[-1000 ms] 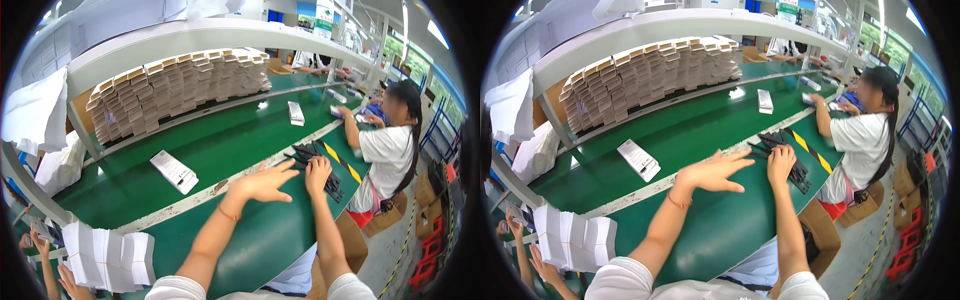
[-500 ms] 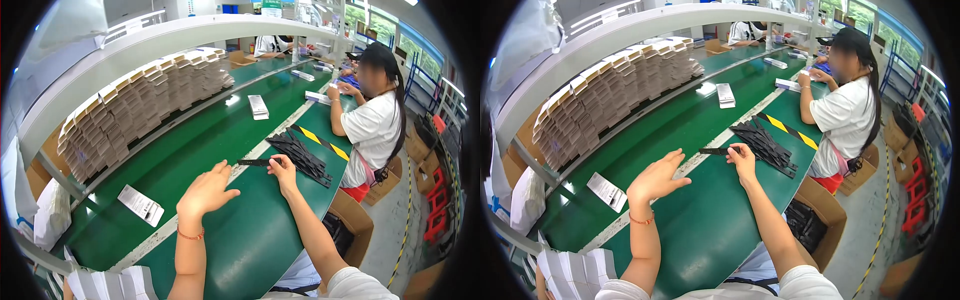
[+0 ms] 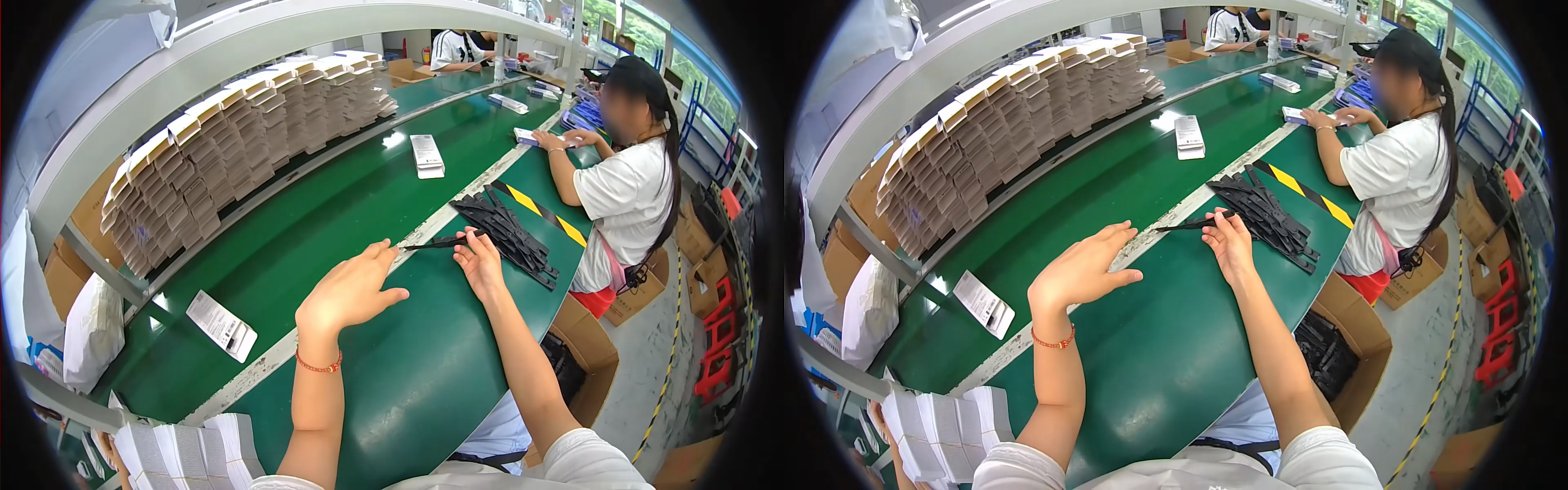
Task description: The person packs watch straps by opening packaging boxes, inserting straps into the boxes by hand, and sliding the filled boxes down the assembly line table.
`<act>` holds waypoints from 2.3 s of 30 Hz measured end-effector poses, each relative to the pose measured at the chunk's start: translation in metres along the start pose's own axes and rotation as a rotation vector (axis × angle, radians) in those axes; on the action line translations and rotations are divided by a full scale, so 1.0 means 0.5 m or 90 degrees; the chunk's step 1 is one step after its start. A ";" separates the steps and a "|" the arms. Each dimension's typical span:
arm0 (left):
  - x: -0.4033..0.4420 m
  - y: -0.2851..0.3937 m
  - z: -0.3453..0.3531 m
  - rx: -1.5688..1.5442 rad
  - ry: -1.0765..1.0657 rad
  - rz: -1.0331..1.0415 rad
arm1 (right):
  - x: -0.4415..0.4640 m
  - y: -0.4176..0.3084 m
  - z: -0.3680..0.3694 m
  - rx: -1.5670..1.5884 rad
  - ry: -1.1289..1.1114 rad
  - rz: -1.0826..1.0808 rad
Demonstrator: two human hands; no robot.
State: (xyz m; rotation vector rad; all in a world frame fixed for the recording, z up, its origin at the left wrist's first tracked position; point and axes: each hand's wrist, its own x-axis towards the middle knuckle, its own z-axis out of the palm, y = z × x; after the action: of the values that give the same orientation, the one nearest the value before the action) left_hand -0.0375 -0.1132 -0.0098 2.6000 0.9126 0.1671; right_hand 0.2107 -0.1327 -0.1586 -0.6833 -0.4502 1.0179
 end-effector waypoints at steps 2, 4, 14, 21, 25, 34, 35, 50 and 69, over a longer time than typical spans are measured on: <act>0.000 -0.001 0.000 -0.002 0.004 0.006 | 0.002 0.000 -0.004 0.003 0.000 0.003; 0.000 -0.001 -0.002 0.002 0.011 0.004 | 0.004 0.002 -0.007 0.006 -0.001 0.006; 0.004 -0.005 0.003 0.012 0.006 0.012 | 0.009 0.006 -0.020 0.018 -0.005 0.018; 0.007 -0.010 -0.005 0.004 -0.006 -0.036 | 0.010 0.004 -0.019 0.035 -0.003 0.035; 0.011 -0.019 -0.010 -0.007 -0.012 -0.075 | 0.011 0.001 -0.016 0.040 -0.007 0.027; 0.051 -0.050 0.013 -0.021 -0.065 -0.162 | 0.010 0.006 -0.013 0.018 -0.026 0.042; 0.065 -0.073 0.030 -0.021 -0.068 -0.160 | 0.012 0.006 -0.014 0.019 -0.034 0.042; 0.367 -0.259 0.203 0.093 0.167 -0.143 | 0.026 0.004 -0.001 0.022 -0.082 0.006; 0.401 -0.349 0.036 0.650 0.077 0.426 | 0.030 -0.015 0.007 0.007 -0.056 -0.052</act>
State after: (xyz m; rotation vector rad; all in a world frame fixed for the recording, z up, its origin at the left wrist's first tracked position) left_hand 0.0228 0.1313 -0.0968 3.8034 0.0587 0.0198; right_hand 0.2196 -0.1211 -0.1503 -0.6070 -0.5453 0.9752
